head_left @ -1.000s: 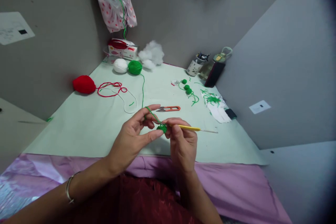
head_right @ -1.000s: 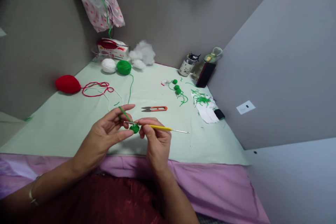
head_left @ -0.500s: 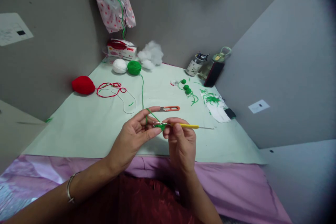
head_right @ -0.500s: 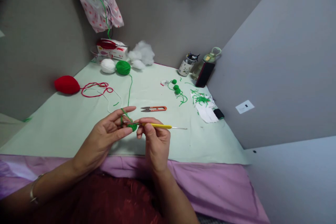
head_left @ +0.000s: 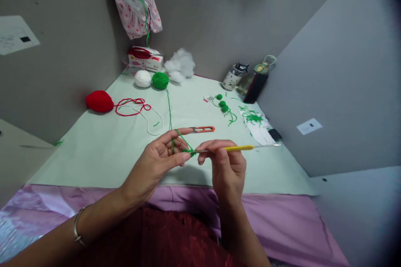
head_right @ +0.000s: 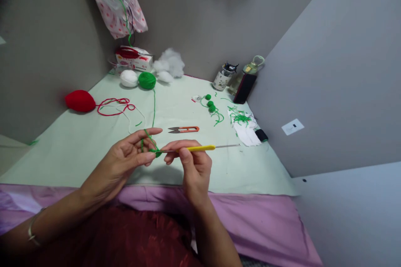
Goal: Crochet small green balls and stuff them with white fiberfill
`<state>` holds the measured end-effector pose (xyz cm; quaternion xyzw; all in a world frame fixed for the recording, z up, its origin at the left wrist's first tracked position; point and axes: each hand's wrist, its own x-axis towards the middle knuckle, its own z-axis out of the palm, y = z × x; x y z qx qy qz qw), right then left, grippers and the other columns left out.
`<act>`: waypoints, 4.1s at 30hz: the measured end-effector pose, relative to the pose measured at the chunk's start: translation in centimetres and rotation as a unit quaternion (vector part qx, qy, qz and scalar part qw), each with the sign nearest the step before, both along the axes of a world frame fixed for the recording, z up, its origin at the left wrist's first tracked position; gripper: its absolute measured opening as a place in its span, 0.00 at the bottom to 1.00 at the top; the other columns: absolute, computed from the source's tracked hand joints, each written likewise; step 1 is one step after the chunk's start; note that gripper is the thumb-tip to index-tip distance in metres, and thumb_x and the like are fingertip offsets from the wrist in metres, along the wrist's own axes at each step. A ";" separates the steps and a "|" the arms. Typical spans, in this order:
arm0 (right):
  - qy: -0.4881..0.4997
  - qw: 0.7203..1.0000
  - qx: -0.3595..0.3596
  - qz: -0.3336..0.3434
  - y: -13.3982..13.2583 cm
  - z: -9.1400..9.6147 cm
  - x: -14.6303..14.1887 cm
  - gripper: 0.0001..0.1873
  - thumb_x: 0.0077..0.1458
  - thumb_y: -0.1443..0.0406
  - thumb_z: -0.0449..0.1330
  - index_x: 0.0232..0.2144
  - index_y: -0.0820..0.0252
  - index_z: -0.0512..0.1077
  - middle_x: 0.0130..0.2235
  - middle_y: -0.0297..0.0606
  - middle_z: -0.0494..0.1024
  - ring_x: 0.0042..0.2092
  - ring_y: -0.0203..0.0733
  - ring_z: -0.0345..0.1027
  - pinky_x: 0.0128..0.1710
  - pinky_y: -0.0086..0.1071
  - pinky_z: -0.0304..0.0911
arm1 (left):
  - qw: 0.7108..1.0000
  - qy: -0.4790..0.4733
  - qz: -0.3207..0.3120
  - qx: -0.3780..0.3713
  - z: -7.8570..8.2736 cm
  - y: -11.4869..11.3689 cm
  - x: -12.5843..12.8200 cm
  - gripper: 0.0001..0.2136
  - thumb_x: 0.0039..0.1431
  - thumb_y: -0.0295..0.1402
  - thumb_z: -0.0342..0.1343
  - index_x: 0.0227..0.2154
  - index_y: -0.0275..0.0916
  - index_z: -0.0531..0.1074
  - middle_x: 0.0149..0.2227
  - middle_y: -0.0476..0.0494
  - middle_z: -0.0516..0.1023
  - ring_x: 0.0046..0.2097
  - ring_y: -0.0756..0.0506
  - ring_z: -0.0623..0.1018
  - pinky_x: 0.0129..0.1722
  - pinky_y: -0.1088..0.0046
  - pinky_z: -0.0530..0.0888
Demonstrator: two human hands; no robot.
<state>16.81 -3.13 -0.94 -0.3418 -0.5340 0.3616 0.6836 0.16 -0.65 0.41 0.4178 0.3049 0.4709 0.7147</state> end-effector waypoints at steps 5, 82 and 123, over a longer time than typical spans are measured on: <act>-0.170 0.978 0.100 -0.071 -1.0 0.1 0.2 0.13 0.69 0.70 0.55 0.45 0.53 0.78 0.39 0.38 0.83 0.38 0.40 0.78 0.39 0.38 0.75 | 0.996 0.060 0.029 0.055 -0.2 0.0 -0.1 0.19 0.57 0.29 0.69 0.52 0.47 0.80 0.35 0.51 0.75 0.37 0.50 0.72 0.40 0.76 0.72; -0.025 0.995 0.039 -0.091 -0.2 -0.7 -1.1 0.11 0.68 0.68 0.58 0.40 0.51 0.81 0.36 0.35 0.81 0.32 0.37 0.72 0.34 0.36 0.69 | 0.990 -0.085 -0.031 -0.111 0.8 0.6 -0.6 0.19 0.57 0.28 0.70 0.52 0.41 0.82 0.29 0.55 0.69 0.19 0.63 0.52 0.19 0.85 0.53; -0.018 0.999 0.010 -0.025 0.2 -0.4 -2.6 0.08 0.65 0.64 0.63 0.40 0.51 0.83 0.37 0.36 0.81 0.33 0.37 0.74 0.35 0.35 0.72 | 0.993 -0.058 -0.038 -0.100 1.0 0.0 -1.5 0.26 0.54 0.31 0.72 0.58 0.39 0.77 0.26 0.55 0.69 0.22 0.58 0.56 0.22 0.81 0.57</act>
